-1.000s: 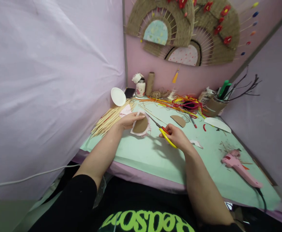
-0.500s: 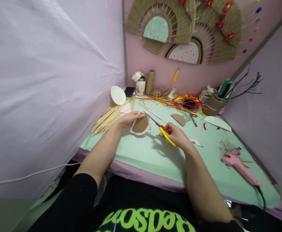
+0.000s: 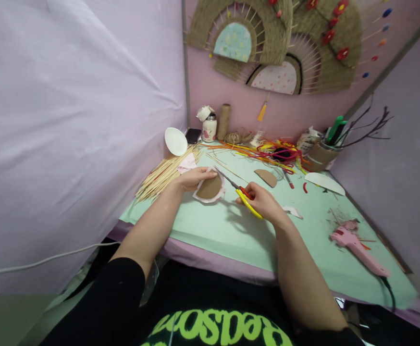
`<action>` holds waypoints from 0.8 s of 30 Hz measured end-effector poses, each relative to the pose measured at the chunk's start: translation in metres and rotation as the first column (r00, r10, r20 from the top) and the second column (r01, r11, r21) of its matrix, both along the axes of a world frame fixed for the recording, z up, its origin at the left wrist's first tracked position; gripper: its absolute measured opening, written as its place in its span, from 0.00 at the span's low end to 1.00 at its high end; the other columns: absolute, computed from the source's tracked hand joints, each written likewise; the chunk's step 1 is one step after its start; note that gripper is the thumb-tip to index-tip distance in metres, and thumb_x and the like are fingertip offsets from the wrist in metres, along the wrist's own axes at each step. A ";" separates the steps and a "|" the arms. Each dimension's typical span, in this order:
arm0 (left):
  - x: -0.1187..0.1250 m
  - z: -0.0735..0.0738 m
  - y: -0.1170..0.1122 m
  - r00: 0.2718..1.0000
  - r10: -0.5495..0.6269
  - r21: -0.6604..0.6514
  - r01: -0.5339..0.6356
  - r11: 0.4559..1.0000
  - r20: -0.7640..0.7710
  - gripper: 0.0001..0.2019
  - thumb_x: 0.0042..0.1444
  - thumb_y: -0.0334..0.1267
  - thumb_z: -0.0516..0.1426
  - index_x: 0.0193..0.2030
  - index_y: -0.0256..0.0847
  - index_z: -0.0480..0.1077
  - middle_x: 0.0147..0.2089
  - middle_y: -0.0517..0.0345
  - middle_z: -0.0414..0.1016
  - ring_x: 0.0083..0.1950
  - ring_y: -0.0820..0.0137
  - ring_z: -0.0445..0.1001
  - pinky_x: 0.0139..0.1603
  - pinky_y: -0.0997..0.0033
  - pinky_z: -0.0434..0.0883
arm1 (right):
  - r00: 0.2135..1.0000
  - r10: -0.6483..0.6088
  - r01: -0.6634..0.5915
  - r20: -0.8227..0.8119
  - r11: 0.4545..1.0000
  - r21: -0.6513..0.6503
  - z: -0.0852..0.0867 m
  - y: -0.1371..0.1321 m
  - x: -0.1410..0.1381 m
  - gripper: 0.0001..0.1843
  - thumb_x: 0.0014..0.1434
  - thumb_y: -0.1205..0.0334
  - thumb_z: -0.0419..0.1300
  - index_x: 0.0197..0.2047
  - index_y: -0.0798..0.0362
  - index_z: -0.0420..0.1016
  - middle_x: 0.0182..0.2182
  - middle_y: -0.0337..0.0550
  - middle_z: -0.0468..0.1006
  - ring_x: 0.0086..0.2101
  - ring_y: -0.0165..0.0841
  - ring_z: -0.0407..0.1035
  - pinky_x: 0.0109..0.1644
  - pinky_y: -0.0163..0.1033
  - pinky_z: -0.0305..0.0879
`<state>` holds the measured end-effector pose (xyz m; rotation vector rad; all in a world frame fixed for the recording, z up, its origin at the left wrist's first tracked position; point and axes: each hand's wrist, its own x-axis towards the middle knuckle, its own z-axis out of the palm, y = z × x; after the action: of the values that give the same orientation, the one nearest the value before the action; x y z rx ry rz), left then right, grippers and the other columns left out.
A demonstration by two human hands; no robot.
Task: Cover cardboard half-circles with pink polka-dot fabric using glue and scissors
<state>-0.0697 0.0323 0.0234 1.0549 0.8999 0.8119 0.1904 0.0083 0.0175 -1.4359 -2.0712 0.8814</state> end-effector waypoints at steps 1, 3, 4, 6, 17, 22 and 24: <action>0.000 0.000 0.000 1.000 -0.001 0.001 0.001 1.000 0.000 0.23 0.40 0.47 0.71 0.37 0.33 0.72 0.32 0.54 0.79 0.31 0.70 0.76 0.34 0.71 0.69 | 1.000 0.004 -0.004 -0.004 1.000 0.003 -0.001 0.001 0.000 0.23 0.45 0.40 0.65 0.30 0.49 0.62 0.23 0.34 0.71 0.23 0.29 0.60 0.27 0.34 0.54; 0.000 0.000 0.000 1.000 0.000 0.003 0.000 1.000 0.003 0.23 0.40 0.47 0.71 0.37 0.34 0.72 0.32 0.55 0.79 0.31 0.70 0.76 0.34 0.71 0.69 | 1.000 0.012 -0.011 -0.008 1.000 0.007 -0.003 0.002 0.001 0.23 0.45 0.40 0.65 0.31 0.49 0.62 0.23 0.34 0.71 0.23 0.29 0.60 0.27 0.34 0.54; 0.000 0.000 0.000 1.000 0.004 0.003 -0.004 1.000 0.004 0.23 0.40 0.47 0.71 0.37 0.34 0.72 0.32 0.55 0.78 0.31 0.70 0.76 0.34 0.71 0.69 | 1.000 0.013 -0.013 -0.007 1.000 0.008 -0.004 0.003 0.001 0.23 0.45 0.41 0.65 0.31 0.49 0.62 0.23 0.33 0.71 0.24 0.30 0.60 0.27 0.34 0.54; 0.000 0.000 0.000 1.000 0.012 0.002 -0.012 1.000 0.009 0.23 0.40 0.47 0.71 0.36 0.34 0.72 0.32 0.55 0.78 0.31 0.70 0.76 0.34 0.71 0.69 | 1.000 0.010 -0.010 0.000 1.000 0.009 -0.004 0.003 0.001 0.23 0.45 0.41 0.65 0.31 0.49 0.62 0.23 0.34 0.71 0.24 0.30 0.61 0.27 0.34 0.55; 0.001 0.000 -0.001 1.000 -0.007 0.000 0.007 1.000 0.003 0.23 0.39 0.48 0.71 0.36 0.34 0.72 0.33 0.54 0.78 0.31 0.69 0.76 0.34 0.70 0.69 | 1.000 0.001 -0.001 0.008 1.000 -0.005 0.002 -0.001 -0.001 0.24 0.45 0.40 0.65 0.30 0.49 0.62 0.23 0.35 0.73 0.24 0.30 0.62 0.27 0.34 0.55; 0.000 0.001 -0.001 1.000 0.001 0.001 -0.001 1.000 0.012 0.22 0.41 0.47 0.71 0.36 0.34 0.72 0.32 0.55 0.78 0.31 0.70 0.76 0.34 0.71 0.69 | 1.000 -0.007 0.007 0.020 1.000 0.002 0.001 -0.001 0.000 0.23 0.46 0.40 0.65 0.29 0.49 0.62 0.25 0.37 0.76 0.24 0.31 0.64 0.27 0.34 0.55; -0.001 0.002 -0.002 1.000 0.002 -0.002 -0.002 1.000 0.003 0.21 0.42 0.46 0.70 0.36 0.34 0.72 0.32 0.54 0.78 0.31 0.69 0.77 0.35 0.70 0.70 | 1.000 -0.006 0.006 0.005 1.000 -0.007 0.000 0.000 0.001 0.23 0.47 0.40 0.65 0.29 0.49 0.62 0.26 0.38 0.77 0.23 0.31 0.65 0.26 0.34 0.56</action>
<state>-0.0705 0.0308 0.0253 1.0507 0.8995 0.8134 0.1909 0.0079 0.0180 -1.4489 -2.0686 0.8844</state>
